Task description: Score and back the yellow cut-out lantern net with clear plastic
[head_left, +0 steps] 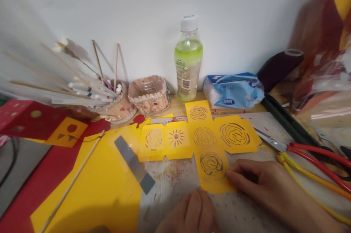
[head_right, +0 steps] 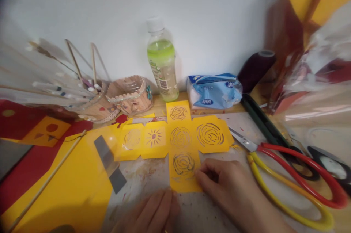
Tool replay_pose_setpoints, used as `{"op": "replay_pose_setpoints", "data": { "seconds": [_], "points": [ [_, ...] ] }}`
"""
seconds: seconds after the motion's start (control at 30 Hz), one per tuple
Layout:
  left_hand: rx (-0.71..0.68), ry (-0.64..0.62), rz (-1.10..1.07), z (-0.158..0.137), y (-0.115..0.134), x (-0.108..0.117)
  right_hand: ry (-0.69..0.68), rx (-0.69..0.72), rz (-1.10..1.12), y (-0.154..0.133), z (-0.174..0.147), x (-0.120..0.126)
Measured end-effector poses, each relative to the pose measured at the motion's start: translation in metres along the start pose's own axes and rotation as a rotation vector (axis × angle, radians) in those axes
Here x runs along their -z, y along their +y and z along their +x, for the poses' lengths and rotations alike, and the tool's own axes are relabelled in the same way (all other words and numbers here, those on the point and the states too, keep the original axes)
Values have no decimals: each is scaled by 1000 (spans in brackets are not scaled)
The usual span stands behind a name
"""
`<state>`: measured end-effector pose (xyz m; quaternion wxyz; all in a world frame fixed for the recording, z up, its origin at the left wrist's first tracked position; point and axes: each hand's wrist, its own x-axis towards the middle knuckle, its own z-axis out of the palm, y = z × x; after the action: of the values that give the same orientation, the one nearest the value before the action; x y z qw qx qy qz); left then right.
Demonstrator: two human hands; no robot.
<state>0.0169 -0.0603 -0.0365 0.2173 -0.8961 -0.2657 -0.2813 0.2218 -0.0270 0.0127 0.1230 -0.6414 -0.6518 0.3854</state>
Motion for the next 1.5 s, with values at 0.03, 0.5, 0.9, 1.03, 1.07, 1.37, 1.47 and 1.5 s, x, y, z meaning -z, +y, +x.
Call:
{"op": "replay_pose_setpoints", "data": {
  "seconds": [0.03,0.5,0.9,1.03,1.07,1.37,1.47,1.5],
  "points": [
    [-5,4,4,1,0,0,9,5,-27,0,-1,0],
    [-60,-62,26,-12,5,-1,-16,-42,-57,-8,-3,4],
    [-8,-17,25,-1,0,3,-37,-82,-104,-2,-3,-2],
    [-40,-30,20,0,-1,3,29,-39,-123,3,-2,-6],
    [-47,-41,20,0,-1,4,44,-34,-136,3,-2,-6],
    [-102,-91,17,1,-2,6,30,-10,-152,-8,-1,1],
    [-83,-69,23,5,-5,9,37,-11,-174,-7,1,0],
    [-78,-61,24,8,-6,10,37,-19,-190,-6,1,-1]
  ]
}}
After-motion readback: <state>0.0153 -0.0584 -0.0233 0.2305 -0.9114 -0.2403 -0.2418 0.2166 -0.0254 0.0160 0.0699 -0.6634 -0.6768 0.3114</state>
